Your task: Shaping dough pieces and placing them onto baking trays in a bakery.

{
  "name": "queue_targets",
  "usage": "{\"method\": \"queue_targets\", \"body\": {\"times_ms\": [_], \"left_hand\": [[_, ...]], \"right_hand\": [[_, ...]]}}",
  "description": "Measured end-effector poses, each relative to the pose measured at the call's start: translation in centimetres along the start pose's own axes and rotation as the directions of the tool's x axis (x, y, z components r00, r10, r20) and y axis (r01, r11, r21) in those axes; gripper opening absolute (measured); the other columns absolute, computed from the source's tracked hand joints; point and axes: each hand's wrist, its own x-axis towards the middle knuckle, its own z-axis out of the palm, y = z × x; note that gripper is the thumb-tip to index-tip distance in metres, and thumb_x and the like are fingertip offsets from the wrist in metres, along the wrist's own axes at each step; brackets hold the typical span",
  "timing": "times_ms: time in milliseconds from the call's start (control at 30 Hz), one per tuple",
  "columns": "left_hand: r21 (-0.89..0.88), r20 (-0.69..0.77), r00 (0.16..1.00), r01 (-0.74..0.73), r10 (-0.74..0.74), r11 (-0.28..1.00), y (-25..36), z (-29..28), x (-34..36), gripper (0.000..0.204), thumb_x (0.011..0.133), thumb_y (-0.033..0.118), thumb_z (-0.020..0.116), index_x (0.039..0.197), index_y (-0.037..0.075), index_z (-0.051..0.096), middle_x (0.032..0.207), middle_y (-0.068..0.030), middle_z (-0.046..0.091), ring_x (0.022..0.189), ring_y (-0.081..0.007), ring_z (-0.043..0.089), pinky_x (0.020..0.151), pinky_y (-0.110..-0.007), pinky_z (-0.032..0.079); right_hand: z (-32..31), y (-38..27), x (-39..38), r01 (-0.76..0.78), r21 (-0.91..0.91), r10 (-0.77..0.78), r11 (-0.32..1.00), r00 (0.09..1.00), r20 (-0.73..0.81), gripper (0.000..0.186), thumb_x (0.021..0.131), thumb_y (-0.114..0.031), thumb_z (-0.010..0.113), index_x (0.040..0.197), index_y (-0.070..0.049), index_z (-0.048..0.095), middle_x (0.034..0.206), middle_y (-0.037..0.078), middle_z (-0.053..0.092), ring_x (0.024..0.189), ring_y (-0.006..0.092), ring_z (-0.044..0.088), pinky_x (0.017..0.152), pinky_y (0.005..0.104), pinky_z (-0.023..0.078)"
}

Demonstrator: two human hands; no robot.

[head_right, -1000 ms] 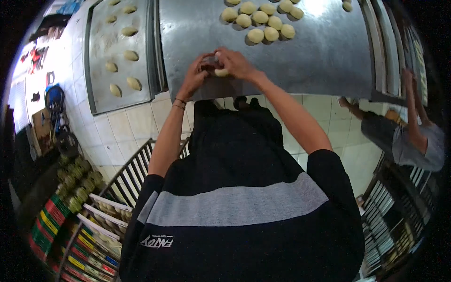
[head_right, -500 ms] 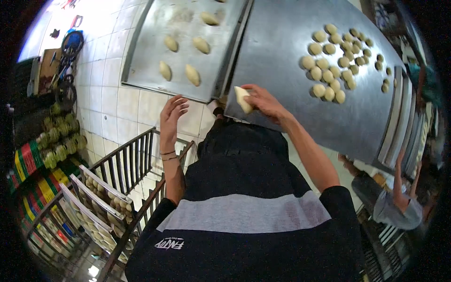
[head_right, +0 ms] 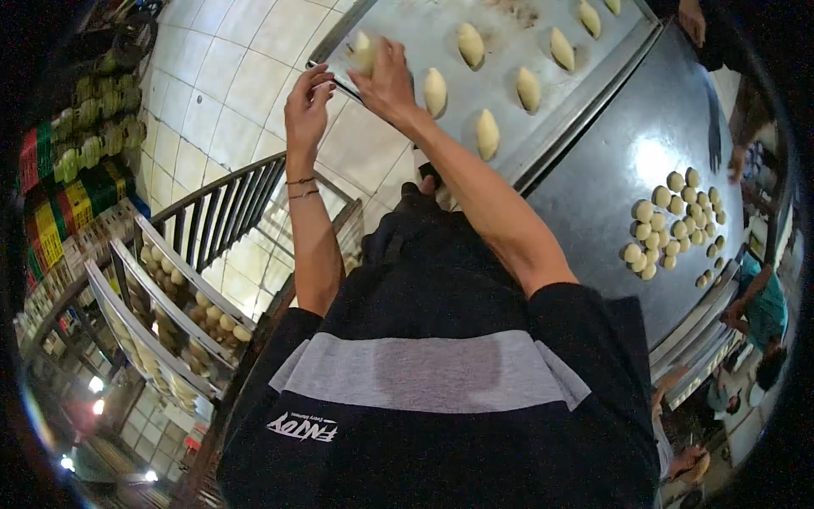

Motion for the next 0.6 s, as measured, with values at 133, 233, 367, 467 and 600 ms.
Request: {"method": "queue_targets", "body": {"times_ms": [133,233,367,467,600], "left_hand": [[0.035,0.046,0.992,-0.117,0.116,0.993,-0.7,2.5,4.1,0.034,0.096,0.008,0.059,0.129,0.000,0.063,0.115,-0.0200,0.073,0.105,-0.0290,0.072,0.090,-0.038,0.058],[0.213,0.203,0.978,-0.081,0.037,0.974,-0.9,5.0,7.1,0.041,0.091,0.005,0.057,0.131,0.000,0.062,0.113,-0.0213,0.073,0.106,-0.0356,0.071,0.092,-0.042,0.056],[0.165,0.157,0.988,-0.017,-0.009,0.986,-1.7,5.8,9.5,0.050,0.088,0.000,0.054,0.139,0.001,0.056,0.113,-0.0165,0.071,0.099,-0.0294,0.070,0.088,-0.039,0.056],[-0.061,0.294,0.956,0.025,-0.006,0.998,-2.0,5.0,9.1,0.056,0.093,-0.002,0.053,0.149,0.002,0.046,0.124,-0.0155,0.066,0.106,-0.0216,0.067,0.088,-0.034,0.056],[-0.005,0.203,0.975,-0.091,0.090,0.996,-1.0,3.8,6.9,0.064,0.092,-0.002,0.057,0.153,0.001,0.039,0.135,-0.0201,0.061,0.115,-0.0226,0.063,0.094,-0.035,0.054]], "right_hand": [[2.1,4.2,-2.6,-0.101,-0.149,0.118,0.984,0.987,0.108,0.071,0.079,-0.011,0.078,0.140,0.001,0.043,0.126,0.027,0.051,0.109,0.0482,0.055,0.091,0.0534,0.049],[3.0,5.5,-2.1,-0.160,-0.169,0.169,0.973,0.985,0.045,0.055,0.079,-0.008,0.074,0.126,0.002,0.049,0.121,0.032,0.052,0.110,0.0505,0.054,0.090,0.0562,0.048],[3.6,6.6,0.1,-0.218,-0.041,0.221,0.975,0.971,0.093,0.040,0.077,-0.010,0.071,0.112,0.003,0.058,0.119,0.029,0.058,0.110,0.0513,0.056,0.094,0.0549,0.049],[2.3,6.6,0.0,-0.256,-0.052,0.261,0.965,0.939,0.225,0.056,0.078,-0.014,0.071,0.128,0.005,0.055,0.122,0.029,0.056,0.111,0.0504,0.056,0.096,0.0525,0.050],[-4.1,5.0,-2.0,-0.458,0.103,0.414,0.883,0.862,0.292,0.078,0.081,-0.010,0.075,0.151,-0.002,0.041,0.134,0.023,0.055,0.100,0.0305,0.066,0.091,0.0390,0.054]]}}
